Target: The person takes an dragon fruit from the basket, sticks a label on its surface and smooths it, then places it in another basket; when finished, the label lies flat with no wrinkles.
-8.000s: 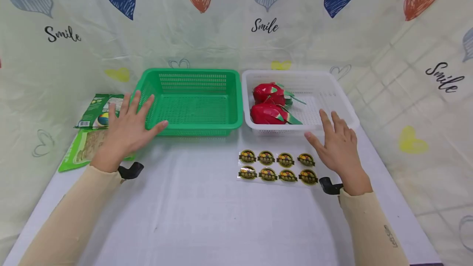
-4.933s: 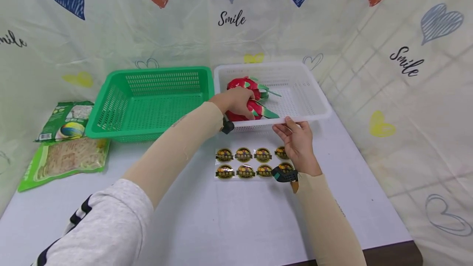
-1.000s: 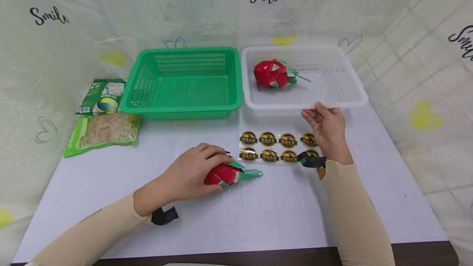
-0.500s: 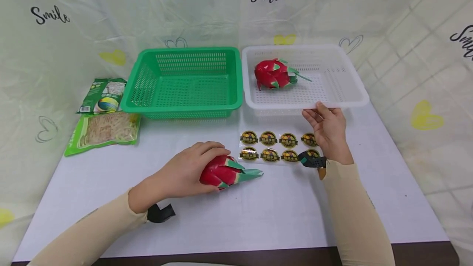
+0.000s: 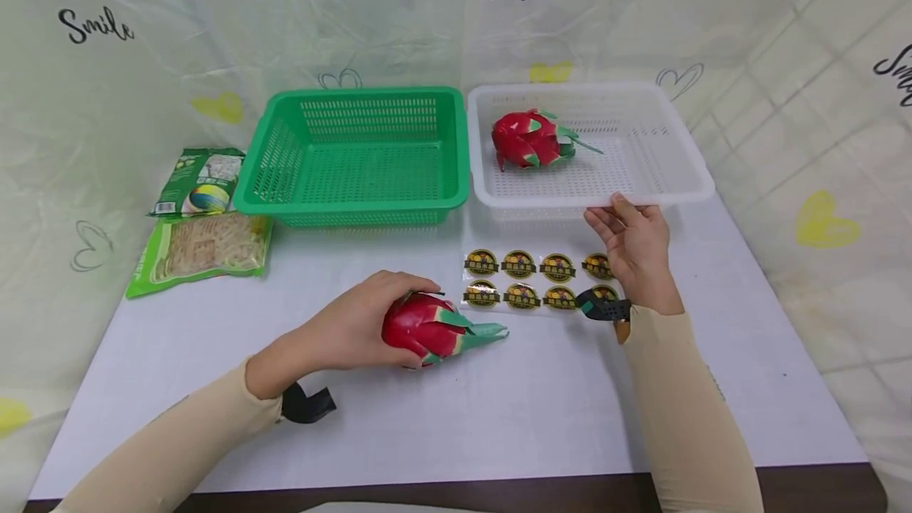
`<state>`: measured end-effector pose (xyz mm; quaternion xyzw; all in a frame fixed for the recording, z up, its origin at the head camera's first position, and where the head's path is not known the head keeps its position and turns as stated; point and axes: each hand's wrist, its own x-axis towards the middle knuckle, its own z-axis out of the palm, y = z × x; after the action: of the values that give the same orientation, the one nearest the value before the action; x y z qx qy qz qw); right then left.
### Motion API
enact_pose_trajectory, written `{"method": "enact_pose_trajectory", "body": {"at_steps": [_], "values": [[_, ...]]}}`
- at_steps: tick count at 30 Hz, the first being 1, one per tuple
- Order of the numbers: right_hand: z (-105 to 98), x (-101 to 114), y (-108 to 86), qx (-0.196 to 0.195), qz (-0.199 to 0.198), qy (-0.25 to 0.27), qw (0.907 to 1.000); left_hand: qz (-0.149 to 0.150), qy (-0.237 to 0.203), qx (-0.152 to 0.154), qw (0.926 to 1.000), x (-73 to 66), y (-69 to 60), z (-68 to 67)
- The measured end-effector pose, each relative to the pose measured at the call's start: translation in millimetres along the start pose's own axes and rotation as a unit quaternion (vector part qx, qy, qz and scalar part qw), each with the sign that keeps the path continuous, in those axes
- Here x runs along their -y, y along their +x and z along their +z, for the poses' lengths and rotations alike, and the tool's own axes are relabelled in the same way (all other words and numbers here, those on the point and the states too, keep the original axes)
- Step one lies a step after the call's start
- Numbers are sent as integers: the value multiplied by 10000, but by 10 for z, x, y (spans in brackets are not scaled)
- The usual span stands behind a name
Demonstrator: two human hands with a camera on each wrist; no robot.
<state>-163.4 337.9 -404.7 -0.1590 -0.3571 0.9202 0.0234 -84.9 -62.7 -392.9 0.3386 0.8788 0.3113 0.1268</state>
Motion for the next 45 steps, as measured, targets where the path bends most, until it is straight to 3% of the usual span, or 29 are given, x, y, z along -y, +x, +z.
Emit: {"method": "enact_pose_trajectory", "body": {"at_steps": [10, 19, 25, 29, 32, 34, 36, 37, 38, 40, 42, 44, 45], "values": [[1, 91, 11, -94, -134, -27, 9999, -156, -88, 149, 9997, -23, 144, -93], [-37, 123, -6, -59, 103, -268, 9996, 74, -214, 398, 9990, -13, 313, -252], [-40, 62, -48, -93, 259, -801, 9964, 168, -201, 794, 9965, -60, 635, -513], [-26, -21, -75, 131, 390, -1138, 9927, 116, 53, 1198, 9927, -40, 908, -600], [3, -117, -108, 370, 454, -1615, 9851, 43, 219, 1532, 9879, -9, 1080, -615], [34, -194, -142, 486, 369, -2213, 9733, -8, 263, 1750, 9842, 16, 1181, -601], [72, -286, -177, 606, 64, -3233, 9443, -63, 253, 1959, 9803, 44, 1270, -572], [95, -335, -195, 654, -148, -3847, 9206, -85, 259, 2055, 9783, 57, 1307, -555], [119, -388, -211, 708, -396, -4505, 8891, -106, 254, 2142, 9764, 75, 1343, -534], [178, -494, -232, 818, -910, -5757, 8085, -137, 230, 2301, 9728, 95, 1400, -498], [253, -594, -239, 1016, -1317, -6652, 7279, -135, 241, 2420, 9699, 114, 1450, -461], [334, -674, -227, 1281, -1533, -7189, 6658, -113, 284, 2494, 9679, 136, 1499, -420], [372, -707, -215, 1454, -1578, -7361, 6420, -94, 330, 2529, 9669, 146, 1527, -398]]}}
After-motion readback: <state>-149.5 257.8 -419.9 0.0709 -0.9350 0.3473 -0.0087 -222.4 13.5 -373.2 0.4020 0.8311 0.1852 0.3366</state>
